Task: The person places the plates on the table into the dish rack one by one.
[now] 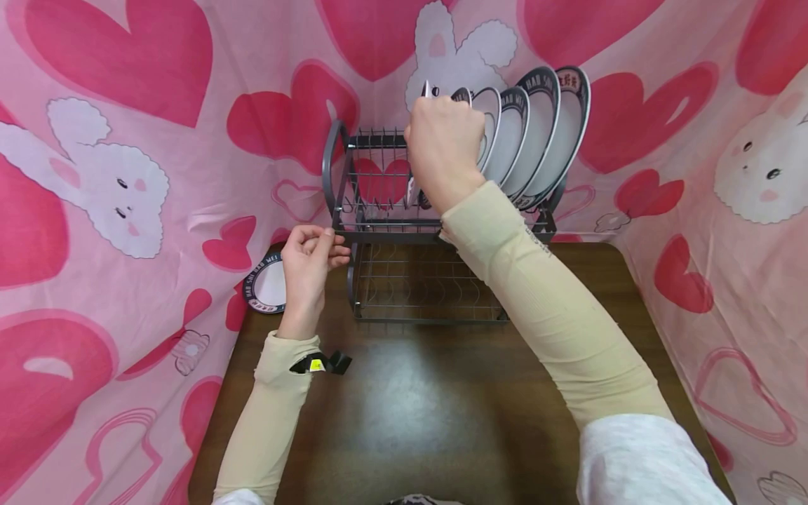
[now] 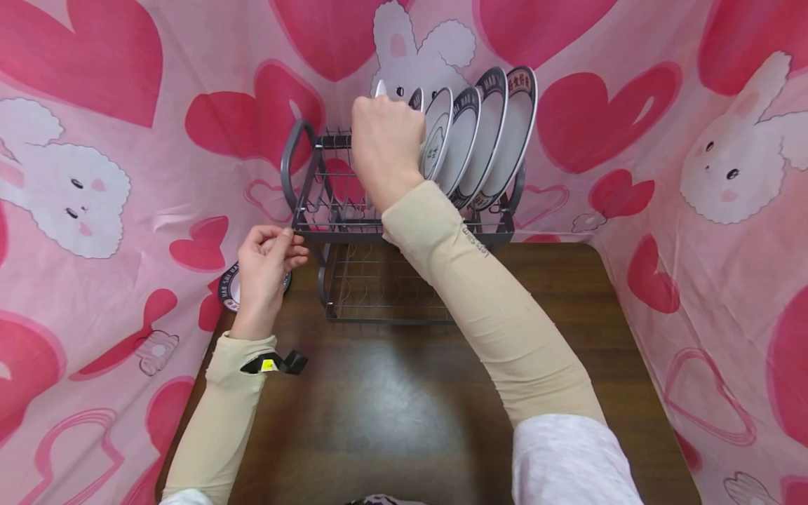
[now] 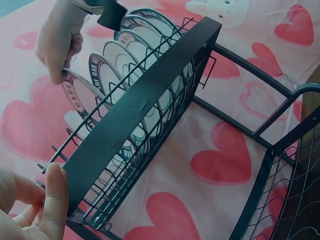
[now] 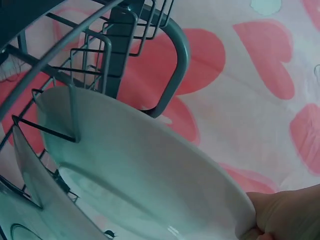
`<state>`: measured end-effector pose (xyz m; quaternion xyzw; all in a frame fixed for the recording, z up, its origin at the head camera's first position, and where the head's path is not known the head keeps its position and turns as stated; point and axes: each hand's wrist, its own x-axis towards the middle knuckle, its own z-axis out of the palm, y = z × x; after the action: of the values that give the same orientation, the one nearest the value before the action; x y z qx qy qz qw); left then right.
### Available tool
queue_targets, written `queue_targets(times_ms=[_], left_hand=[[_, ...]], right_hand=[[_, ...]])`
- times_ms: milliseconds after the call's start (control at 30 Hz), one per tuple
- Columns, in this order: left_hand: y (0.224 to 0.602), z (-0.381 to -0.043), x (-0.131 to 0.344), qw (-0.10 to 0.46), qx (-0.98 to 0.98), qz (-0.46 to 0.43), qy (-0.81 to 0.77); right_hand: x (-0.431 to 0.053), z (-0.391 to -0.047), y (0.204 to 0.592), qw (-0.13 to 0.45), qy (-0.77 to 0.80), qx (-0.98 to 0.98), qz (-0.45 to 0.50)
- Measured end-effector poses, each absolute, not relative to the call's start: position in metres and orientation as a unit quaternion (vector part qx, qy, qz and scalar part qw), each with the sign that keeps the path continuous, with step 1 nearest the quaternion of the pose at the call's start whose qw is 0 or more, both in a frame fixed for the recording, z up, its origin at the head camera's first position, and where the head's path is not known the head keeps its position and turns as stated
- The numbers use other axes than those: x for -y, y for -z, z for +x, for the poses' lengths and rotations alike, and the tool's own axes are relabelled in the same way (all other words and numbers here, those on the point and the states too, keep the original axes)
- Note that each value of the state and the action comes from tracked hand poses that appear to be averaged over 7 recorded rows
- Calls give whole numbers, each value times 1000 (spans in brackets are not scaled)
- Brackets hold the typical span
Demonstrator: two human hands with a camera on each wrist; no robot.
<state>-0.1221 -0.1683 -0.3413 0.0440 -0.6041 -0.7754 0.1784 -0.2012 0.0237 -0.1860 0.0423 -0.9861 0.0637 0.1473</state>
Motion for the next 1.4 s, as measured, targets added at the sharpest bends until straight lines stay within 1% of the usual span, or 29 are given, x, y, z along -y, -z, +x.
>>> queue_targets(times_ms=[167,467,767,833,967,1067,1233,1400], left_hand=[[341,-121,167,175,602,45,777],[340,-122,166,170,606,47,776],[341,-123,168,169,608,53,774],[341,-123,168,168,607,51,775],[342,-123,168,166,606,48,776],[343,-123,168,164,606,50,777],[344,-123,169,159,609,53,775],[343,-123,171,157,613,54,772]], right_hand=[[-27,-205,188,136,-71,987,46],[-34,-206,190,144,-91,984,56],[-44,-195,193,168,-114,977,63],[-49,-190,196,191,-126,971,72],[-60,-179,204,272,-163,942,110],[-70,-169,212,316,-188,920,135],[-84,-154,227,338,-220,902,156],[-97,-139,243,346,-245,890,167]])
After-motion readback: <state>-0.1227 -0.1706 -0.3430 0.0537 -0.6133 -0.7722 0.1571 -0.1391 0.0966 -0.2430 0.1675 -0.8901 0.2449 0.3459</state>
